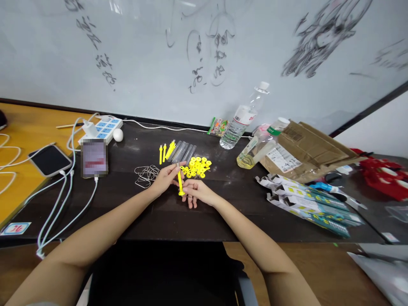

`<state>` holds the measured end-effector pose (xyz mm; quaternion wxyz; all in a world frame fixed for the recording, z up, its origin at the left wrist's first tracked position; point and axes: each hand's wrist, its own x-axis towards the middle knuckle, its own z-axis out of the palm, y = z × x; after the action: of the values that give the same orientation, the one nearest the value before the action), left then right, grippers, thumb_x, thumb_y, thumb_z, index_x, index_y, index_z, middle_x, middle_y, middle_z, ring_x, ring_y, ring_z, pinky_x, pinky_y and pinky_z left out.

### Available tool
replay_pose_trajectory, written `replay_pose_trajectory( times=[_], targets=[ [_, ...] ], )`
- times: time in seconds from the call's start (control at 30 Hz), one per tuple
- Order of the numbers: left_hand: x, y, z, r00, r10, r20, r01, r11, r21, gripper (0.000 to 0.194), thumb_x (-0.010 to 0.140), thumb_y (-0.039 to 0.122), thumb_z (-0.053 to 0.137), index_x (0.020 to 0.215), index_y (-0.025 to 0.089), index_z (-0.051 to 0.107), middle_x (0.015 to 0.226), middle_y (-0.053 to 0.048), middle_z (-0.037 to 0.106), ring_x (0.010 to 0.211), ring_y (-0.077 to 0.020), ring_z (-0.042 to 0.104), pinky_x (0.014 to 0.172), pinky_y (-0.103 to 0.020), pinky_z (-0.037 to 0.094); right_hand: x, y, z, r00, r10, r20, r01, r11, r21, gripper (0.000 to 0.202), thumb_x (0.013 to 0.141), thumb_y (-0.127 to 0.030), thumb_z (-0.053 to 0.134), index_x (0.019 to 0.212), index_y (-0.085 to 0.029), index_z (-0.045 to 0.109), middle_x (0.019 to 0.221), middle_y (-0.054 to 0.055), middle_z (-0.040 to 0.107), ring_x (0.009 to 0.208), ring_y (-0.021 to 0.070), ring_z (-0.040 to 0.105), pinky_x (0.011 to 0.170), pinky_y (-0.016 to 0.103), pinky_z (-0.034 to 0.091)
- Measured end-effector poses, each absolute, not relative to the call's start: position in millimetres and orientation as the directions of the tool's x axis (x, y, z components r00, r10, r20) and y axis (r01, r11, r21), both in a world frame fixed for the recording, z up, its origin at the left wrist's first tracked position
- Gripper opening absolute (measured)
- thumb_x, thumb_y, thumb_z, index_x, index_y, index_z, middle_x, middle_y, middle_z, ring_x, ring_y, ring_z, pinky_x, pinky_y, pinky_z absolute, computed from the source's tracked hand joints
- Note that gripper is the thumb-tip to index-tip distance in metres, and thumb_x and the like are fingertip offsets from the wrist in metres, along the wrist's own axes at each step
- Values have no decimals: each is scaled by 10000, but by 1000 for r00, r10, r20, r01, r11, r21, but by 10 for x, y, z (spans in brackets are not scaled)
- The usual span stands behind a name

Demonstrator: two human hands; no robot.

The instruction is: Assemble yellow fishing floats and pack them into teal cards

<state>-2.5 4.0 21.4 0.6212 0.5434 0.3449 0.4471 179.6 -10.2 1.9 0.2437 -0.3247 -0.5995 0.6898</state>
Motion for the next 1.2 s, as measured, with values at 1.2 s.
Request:
replay_pose_trajectory(
  times=[1.2],
  targets=[
    [5,0,171,586,810,14,156,-129,979,182,885,251,399,973,142,515,678,29,525,404,-27,347,393,-162,271,2341,269,69,-344,830,440,880,448,-156,240,827,-158,507,1043,-187,609,976,86,565,920,232,503,804,336,422]
  ],
)
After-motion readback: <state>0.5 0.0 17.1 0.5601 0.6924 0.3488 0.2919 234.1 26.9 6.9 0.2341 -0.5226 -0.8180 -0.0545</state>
